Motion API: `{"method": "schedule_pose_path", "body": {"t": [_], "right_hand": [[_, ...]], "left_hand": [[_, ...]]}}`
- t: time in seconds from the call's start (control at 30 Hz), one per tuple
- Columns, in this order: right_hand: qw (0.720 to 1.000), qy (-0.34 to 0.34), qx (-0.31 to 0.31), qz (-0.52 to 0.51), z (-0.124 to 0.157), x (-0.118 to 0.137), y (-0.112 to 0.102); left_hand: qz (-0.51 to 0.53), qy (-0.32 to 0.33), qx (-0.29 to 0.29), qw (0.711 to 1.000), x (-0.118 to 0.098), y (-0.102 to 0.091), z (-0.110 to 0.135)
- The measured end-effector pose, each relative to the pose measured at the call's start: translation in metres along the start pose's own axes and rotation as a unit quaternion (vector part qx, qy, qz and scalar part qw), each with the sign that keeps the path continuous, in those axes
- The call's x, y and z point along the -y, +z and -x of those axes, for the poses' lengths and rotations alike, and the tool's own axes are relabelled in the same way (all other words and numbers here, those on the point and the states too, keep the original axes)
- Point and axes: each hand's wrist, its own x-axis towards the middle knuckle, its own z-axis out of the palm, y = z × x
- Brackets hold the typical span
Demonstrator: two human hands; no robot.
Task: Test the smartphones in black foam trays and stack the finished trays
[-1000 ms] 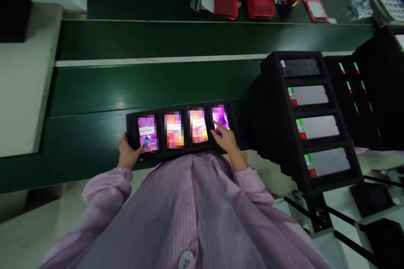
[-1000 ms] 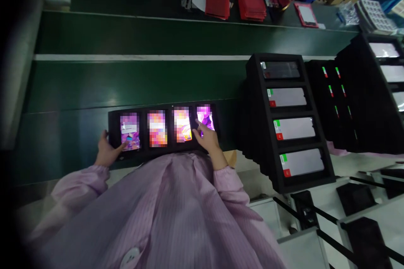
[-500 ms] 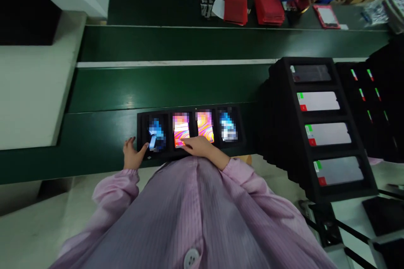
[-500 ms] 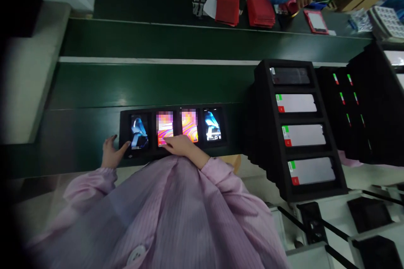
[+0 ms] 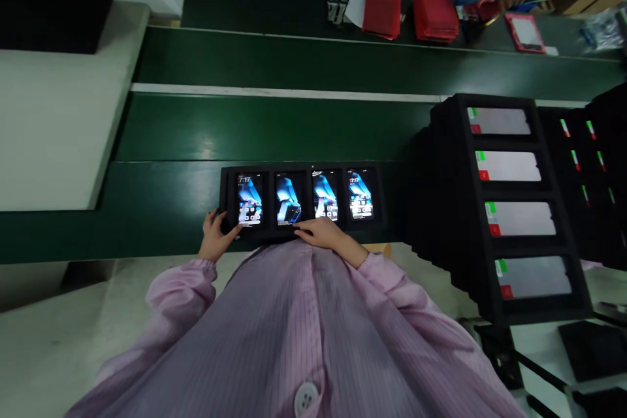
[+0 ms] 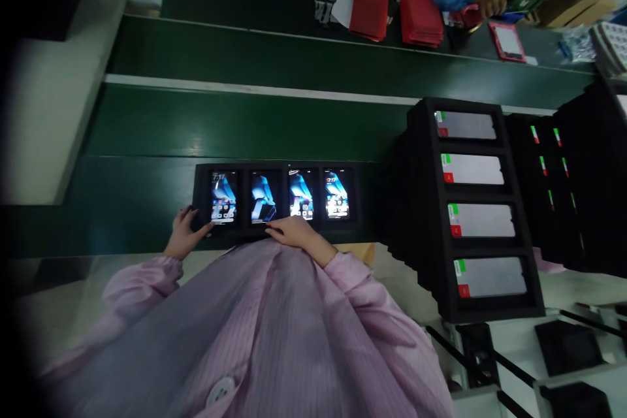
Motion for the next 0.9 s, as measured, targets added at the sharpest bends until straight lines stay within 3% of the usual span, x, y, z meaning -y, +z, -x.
{"method": "schedule_pose_path", "body": {"t": [0.17, 0.37, 0.5, 0.9], "right_hand": [[0.999, 0.001, 0.027, 0.018, -0.006, 0.001, 0.0], [0.998, 0.055, 0.007, 0.031, -0.011, 0.006, -0.003], [0.997, 0.067, 0.026, 0.036, -0.009, 0.009, -0.005], [0.999, 0.044, -0.008, 0.009, -0.007, 0.005, -0.003]], "left_hand": [[-0.011, -0.006, 0.017, 1.0, -0.001, -0.001, -0.002], [-0.027, -0.021, 0.041, 0.999, 0.002, 0.001, -0.003], [-0.055, -0.031, 0.059, 0.996, 0.0, 0.004, -0.007], [-0.065, -0.039, 0.019, 0.997, -0.015, 0.011, -0.022]]}}
